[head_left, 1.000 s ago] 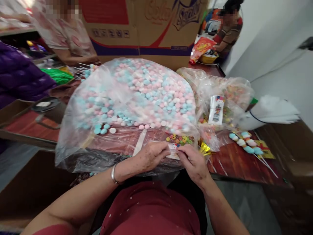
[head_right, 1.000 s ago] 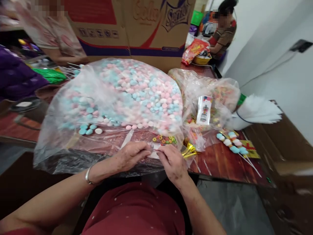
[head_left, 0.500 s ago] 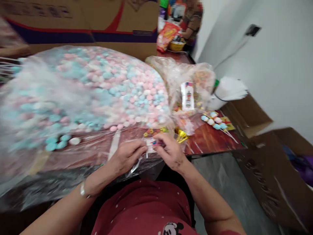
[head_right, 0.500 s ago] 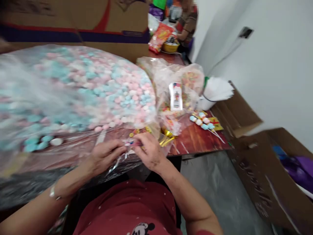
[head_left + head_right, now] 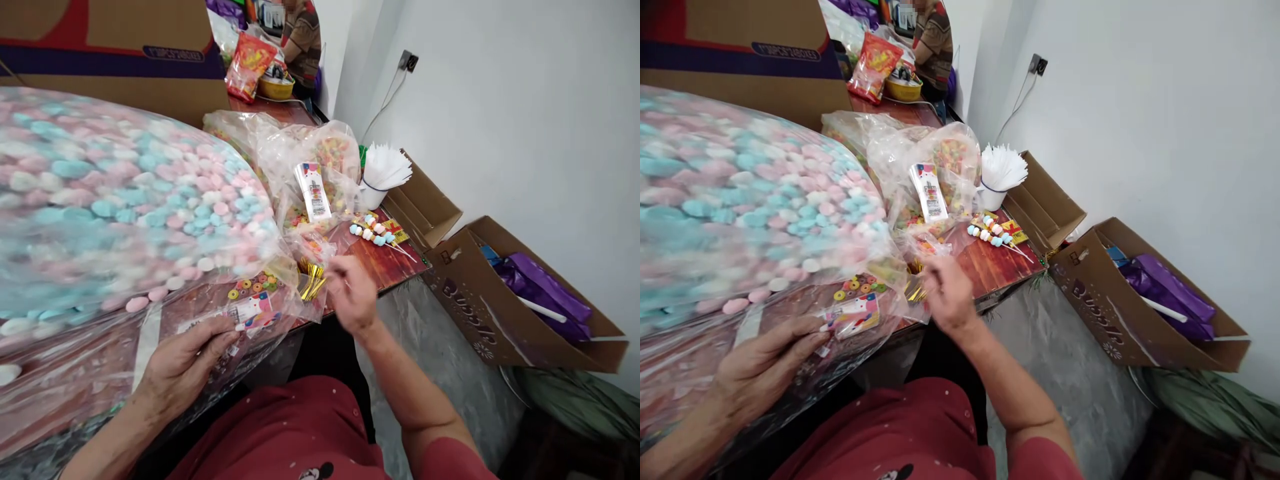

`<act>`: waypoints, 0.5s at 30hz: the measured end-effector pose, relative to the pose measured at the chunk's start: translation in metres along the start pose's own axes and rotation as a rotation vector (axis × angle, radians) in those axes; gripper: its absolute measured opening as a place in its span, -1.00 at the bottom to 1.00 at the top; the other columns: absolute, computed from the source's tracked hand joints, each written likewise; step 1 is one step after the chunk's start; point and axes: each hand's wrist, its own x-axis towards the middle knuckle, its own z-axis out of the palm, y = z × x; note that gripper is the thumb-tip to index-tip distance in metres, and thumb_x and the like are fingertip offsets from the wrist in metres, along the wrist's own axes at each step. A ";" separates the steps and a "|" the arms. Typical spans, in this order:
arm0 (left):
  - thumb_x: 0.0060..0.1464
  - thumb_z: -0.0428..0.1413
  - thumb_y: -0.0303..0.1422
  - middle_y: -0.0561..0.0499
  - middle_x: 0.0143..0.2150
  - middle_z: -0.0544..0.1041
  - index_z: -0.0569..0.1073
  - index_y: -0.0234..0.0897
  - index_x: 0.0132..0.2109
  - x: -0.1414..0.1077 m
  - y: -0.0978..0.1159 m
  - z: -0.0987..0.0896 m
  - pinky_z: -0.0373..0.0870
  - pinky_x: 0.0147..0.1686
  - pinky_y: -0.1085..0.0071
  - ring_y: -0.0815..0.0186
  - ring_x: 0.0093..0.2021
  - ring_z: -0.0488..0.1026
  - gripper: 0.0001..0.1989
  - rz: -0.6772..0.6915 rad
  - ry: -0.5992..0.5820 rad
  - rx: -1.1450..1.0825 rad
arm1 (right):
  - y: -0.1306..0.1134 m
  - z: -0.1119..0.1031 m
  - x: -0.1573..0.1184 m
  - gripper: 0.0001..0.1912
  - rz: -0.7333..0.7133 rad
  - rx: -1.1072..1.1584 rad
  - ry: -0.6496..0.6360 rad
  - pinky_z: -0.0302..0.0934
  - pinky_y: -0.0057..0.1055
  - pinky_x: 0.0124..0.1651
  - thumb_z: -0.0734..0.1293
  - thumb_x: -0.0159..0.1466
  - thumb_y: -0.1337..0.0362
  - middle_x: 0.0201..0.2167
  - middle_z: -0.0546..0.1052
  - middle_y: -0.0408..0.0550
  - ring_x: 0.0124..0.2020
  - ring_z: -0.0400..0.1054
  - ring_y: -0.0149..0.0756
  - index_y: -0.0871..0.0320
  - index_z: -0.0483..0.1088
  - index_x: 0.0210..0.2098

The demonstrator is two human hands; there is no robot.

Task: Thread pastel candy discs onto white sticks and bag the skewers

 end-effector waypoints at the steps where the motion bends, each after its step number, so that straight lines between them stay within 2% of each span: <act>1: 0.07 0.14 -0.05 0.04 -0.42 0.60 0.55 -0.22 -0.33 -0.001 -0.002 -0.001 0.45 -0.40 0.55 0.32 -0.44 0.52 -0.68 0.003 0.014 0.003 | 0.020 -0.012 0.003 -0.78 0.067 -0.114 0.054 0.28 -0.35 -0.13 0.13 0.41 0.26 -0.24 0.50 -0.02 -0.21 0.38 -0.30 0.14 0.35 -0.07; 3: 0.06 0.15 -0.01 0.04 -0.42 0.62 0.56 -0.22 -0.33 -0.003 -0.005 -0.002 0.46 -0.40 0.56 0.32 -0.45 0.53 -0.64 0.004 0.033 0.000 | 0.065 -0.036 0.008 -0.76 0.159 -0.424 0.075 0.23 -0.25 -0.05 0.12 0.38 0.29 -0.19 0.50 0.06 -0.13 0.33 -0.19 0.18 0.38 -0.10; 5: 0.05 0.15 0.02 0.04 -0.43 0.63 0.58 -0.22 -0.33 -0.005 -0.005 -0.002 0.47 -0.40 0.56 0.33 -0.47 0.54 -0.62 -0.001 0.037 -0.003 | 0.106 -0.056 0.011 -0.74 0.283 -0.796 -0.063 0.17 -0.22 -0.06 0.12 0.34 0.35 -0.17 0.49 0.12 -0.14 0.27 -0.13 0.22 0.40 -0.12; 7: 0.05 0.15 0.02 0.04 -0.43 0.63 0.58 -0.21 -0.33 -0.006 -0.005 -0.002 0.49 -0.38 0.55 0.32 -0.47 0.54 -0.62 -0.026 0.024 -0.011 | 0.135 -0.069 0.010 -0.77 0.319 -0.877 -0.124 0.11 -0.21 -0.14 0.16 0.28 0.38 -0.25 0.49 0.15 -0.21 0.21 -0.11 0.23 0.44 -0.20; 10: 0.03 0.16 0.03 0.04 -0.43 0.64 0.59 -0.21 -0.34 -0.007 -0.006 -0.002 0.51 -0.36 0.52 0.29 -0.46 0.55 -0.61 -0.070 0.032 -0.029 | 0.151 -0.076 0.006 -0.82 0.331 -0.936 -0.183 0.00 -0.24 -0.24 0.22 0.24 0.37 -0.31 0.47 0.17 -0.24 0.14 -0.09 0.23 0.46 -0.29; 15: 0.04 0.15 0.02 0.00 -0.37 0.66 0.60 -0.22 -0.32 -0.006 -0.005 -0.004 0.51 -0.36 0.50 0.27 -0.41 0.57 -0.61 -0.096 -0.002 -0.064 | 0.148 -0.074 0.004 -0.80 0.327 -1.014 -0.244 -0.08 -0.27 -0.29 0.22 0.27 0.30 -0.32 0.47 0.16 -0.25 0.14 -0.10 0.20 0.46 -0.37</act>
